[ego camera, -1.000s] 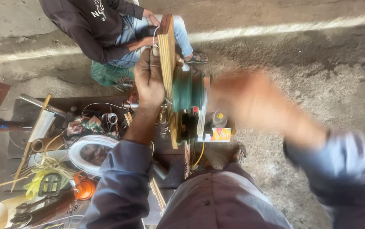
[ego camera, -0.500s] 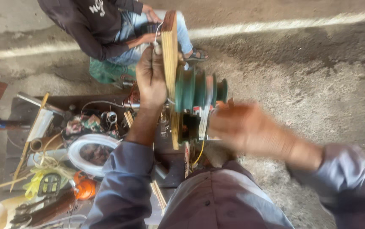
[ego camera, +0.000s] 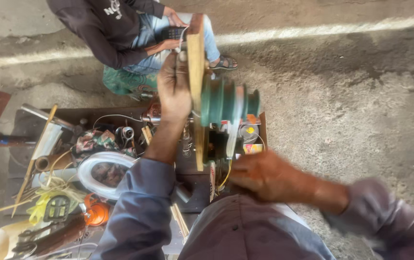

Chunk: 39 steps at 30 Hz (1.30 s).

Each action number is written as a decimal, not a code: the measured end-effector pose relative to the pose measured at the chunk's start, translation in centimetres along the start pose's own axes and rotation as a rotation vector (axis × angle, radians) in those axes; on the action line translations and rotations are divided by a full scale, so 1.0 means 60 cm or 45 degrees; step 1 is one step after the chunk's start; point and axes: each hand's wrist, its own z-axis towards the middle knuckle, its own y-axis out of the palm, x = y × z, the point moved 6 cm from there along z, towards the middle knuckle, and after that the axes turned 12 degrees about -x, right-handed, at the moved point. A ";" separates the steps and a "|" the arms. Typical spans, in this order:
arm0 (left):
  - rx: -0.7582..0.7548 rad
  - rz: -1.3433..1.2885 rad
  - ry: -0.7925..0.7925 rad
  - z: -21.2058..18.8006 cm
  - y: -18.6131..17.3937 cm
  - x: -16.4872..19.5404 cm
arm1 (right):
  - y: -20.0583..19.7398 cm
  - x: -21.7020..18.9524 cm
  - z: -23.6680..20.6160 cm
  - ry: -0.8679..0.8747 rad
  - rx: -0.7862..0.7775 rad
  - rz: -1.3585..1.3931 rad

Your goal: The person stands at a small winding machine and turns its crank by hand to wind white rope onto a green spool mounted on a wooden board, guiding the rope with the other hand. Near the end the person stops cranking and adjusts and tightens the wound rope coils on the spool by hand.

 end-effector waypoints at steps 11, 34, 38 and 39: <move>0.004 -0.041 0.052 -0.001 0.004 0.008 | 0.153 0.226 -0.025 1.082 0.065 0.464; -0.029 0.009 0.036 -0.002 0.002 -0.001 | -0.093 0.065 0.000 0.043 0.037 -0.341; -0.014 -0.060 0.098 0.004 0.007 0.015 | -0.183 0.349 0.051 0.696 0.435 0.497; -0.012 -0.061 0.090 0.009 0.005 0.018 | -0.128 0.369 0.055 0.876 0.332 0.456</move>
